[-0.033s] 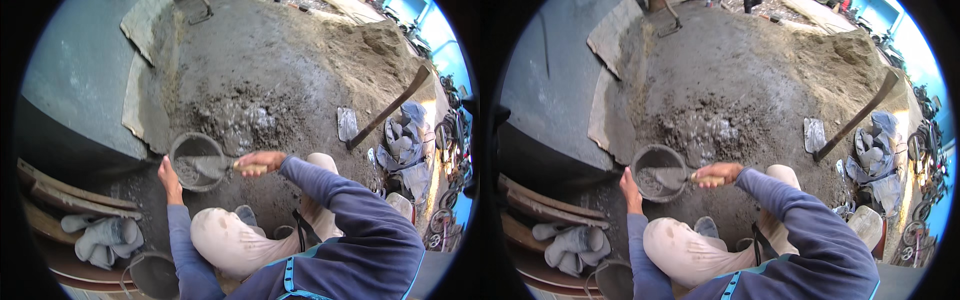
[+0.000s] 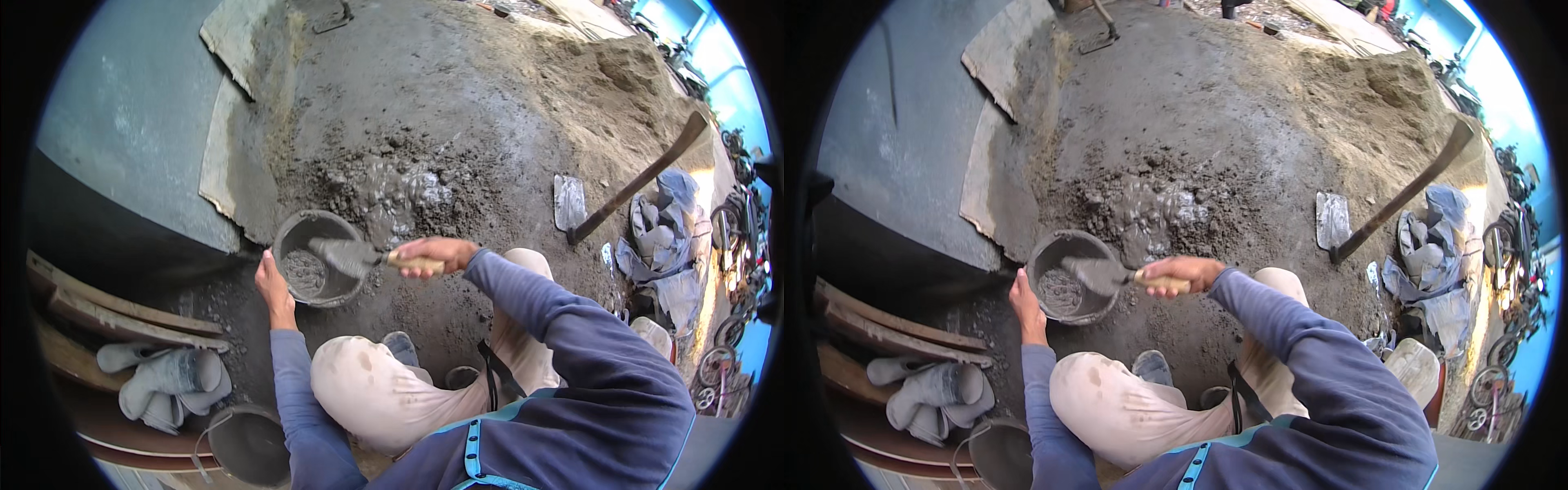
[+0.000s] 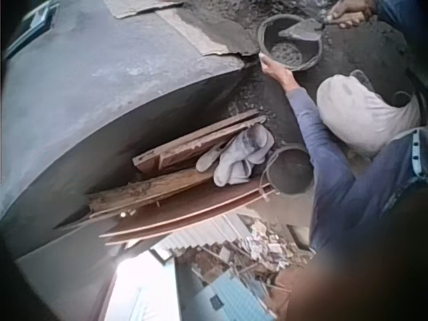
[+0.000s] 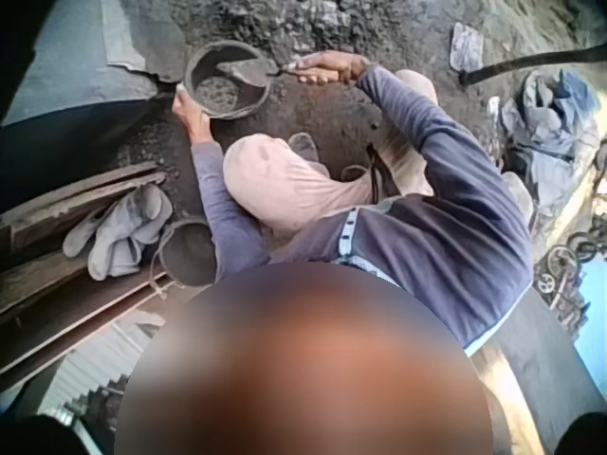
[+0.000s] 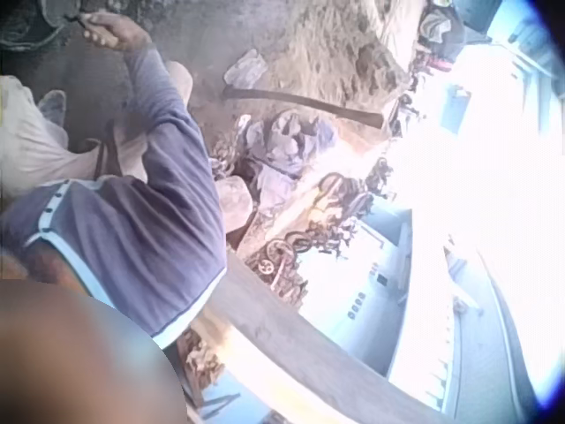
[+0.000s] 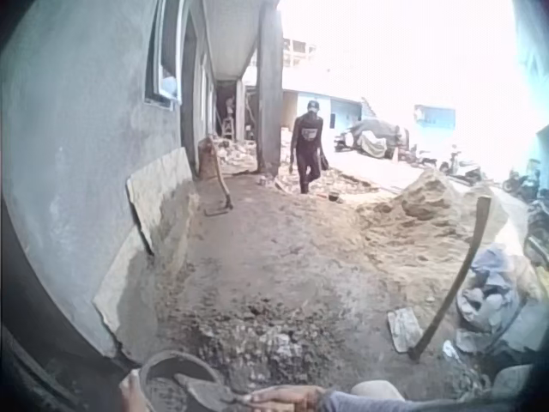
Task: The person scoops wet cement from a pile into a bucket using a trowel, then carries the bucket to a recessed floor area and applies the cement to the edges and surface. The person repeatedly scoops, carries, and spreads cement, smoothing the applied material with the trowel.
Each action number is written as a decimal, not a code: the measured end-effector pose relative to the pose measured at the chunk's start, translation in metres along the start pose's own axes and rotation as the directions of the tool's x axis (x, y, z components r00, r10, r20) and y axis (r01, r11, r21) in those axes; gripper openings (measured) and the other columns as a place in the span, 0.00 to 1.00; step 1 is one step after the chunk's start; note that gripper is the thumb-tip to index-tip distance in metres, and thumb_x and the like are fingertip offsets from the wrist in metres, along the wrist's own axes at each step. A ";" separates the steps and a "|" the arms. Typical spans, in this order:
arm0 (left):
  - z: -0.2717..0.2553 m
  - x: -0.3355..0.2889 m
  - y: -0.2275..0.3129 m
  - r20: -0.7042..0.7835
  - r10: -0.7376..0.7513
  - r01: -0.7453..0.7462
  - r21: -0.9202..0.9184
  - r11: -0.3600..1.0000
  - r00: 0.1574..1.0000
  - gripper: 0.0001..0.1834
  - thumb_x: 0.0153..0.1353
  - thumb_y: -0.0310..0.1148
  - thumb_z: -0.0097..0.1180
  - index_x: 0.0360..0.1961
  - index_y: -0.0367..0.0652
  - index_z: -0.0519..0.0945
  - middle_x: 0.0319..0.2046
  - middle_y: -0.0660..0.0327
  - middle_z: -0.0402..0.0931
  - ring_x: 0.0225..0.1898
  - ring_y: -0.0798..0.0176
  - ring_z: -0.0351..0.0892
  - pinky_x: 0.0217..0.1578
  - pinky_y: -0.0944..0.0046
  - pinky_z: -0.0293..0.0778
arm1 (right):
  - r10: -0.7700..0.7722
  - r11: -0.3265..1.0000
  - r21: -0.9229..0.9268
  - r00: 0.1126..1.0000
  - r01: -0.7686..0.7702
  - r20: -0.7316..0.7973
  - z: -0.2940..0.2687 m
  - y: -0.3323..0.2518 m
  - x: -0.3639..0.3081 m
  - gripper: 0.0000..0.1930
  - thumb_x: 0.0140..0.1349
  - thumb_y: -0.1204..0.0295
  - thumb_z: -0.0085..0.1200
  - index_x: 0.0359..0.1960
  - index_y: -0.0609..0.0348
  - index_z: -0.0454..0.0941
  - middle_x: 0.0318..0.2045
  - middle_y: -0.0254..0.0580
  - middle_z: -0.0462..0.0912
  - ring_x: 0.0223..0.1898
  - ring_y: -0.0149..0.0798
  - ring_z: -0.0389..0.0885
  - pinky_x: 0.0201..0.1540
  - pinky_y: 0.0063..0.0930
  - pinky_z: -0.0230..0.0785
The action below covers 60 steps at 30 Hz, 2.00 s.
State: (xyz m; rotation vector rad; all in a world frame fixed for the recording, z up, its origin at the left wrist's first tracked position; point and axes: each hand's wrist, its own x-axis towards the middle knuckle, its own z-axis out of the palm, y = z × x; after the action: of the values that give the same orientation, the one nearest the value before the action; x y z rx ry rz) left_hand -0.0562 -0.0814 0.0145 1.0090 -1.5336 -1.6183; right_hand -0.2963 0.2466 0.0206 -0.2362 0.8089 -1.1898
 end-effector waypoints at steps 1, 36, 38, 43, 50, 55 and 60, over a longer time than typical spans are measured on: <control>-0.007 0.001 -0.004 -0.032 -0.002 -0.001 -0.096 0.995 0.999 0.26 0.83 0.43 0.48 0.58 0.27 0.82 0.52 0.53 0.86 0.51 0.61 0.84 0.55 0.60 0.77 | -0.046 0.999 0.018 0.999 0.046 -0.008 -0.004 -0.013 -0.016 0.25 0.78 0.61 0.55 0.69 0.64 0.67 0.40 0.42 0.82 0.29 0.25 0.82 0.22 0.12 0.78; 0.018 -0.059 -0.011 -0.067 0.111 -0.106 0.070 0.992 0.992 0.22 0.79 0.36 0.56 0.62 0.28 0.81 0.57 0.52 0.85 0.55 0.62 0.82 0.61 0.61 0.75 | -0.189 -0.151 -0.988 0.980 0.033 0.062 0.062 0.023 0.091 0.17 0.63 0.61 0.66 0.51 0.53 0.87 0.34 0.41 0.88 0.33 0.40 0.88 0.32 0.39 0.78; 0.018 -0.058 -0.012 -0.094 0.050 -0.046 0.049 0.998 0.994 0.22 0.78 0.36 0.57 0.62 0.27 0.81 0.57 0.52 0.85 0.56 0.62 0.82 0.61 0.61 0.75 | 0.010 0.453 -0.890 0.999 -0.051 -0.052 0.055 0.009 0.083 0.18 0.65 0.61 0.66 0.53 0.54 0.87 0.33 0.35 0.87 0.31 0.34 0.85 0.32 0.34 0.77; -0.020 -0.066 -0.011 -0.399 0.029 -0.044 -0.030 0.999 0.917 0.23 0.78 0.39 0.56 0.59 0.27 0.81 0.52 0.47 0.85 0.47 0.57 0.85 0.51 0.56 0.83 | 0.052 0.795 -0.599 0.995 -0.092 -0.084 0.050 -0.006 0.029 0.20 0.70 0.61 0.62 0.60 0.53 0.82 0.33 0.27 0.84 0.29 0.24 0.79 0.29 0.23 0.75; -0.105 -0.114 -0.056 -0.801 -0.027 0.114 0.052 0.992 0.598 0.28 0.80 0.43 0.52 0.63 0.23 0.76 0.60 0.41 0.80 0.56 0.48 0.83 0.60 0.51 0.80 | -0.385 0.494 -0.807 0.750 -0.324 -0.537 -0.002 -0.064 -0.097 0.20 0.82 0.53 0.45 0.49 0.58 0.79 0.32 0.38 0.82 0.30 0.31 0.80 0.33 0.33 0.79; -0.129 -0.155 -0.078 -0.831 -0.319 0.274 -0.210 0.939 0.456 0.29 0.80 0.47 0.52 0.69 0.34 0.74 0.67 0.47 0.75 0.62 0.50 0.80 0.60 0.53 0.80 | -0.382 0.797 -0.514 0.395 -0.317 -0.835 -0.073 0.003 -0.209 0.21 0.78 0.52 0.52 0.45 0.60 0.78 0.21 0.29 0.74 0.16 0.29 0.70 0.17 0.32 0.63; -0.131 -0.183 -0.067 -0.720 -0.396 0.303 -0.263 0.916 0.570 0.33 0.79 0.51 0.51 0.74 0.39 0.69 0.72 0.49 0.69 0.74 0.49 0.68 0.70 0.45 0.67 | -0.095 0.991 -0.126 0.422 -0.045 -0.902 -0.124 0.067 -0.101 0.19 0.77 0.51 0.53 0.35 0.52 0.69 0.20 0.30 0.70 0.18 0.32 0.68 0.20 0.34 0.66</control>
State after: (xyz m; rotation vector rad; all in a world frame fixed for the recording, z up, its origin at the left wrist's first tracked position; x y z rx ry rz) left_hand 0.1473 0.0230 -0.0382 1.7365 -0.6626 -1.2059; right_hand -0.3436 0.3921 -0.0606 0.3700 1.8739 -1.2616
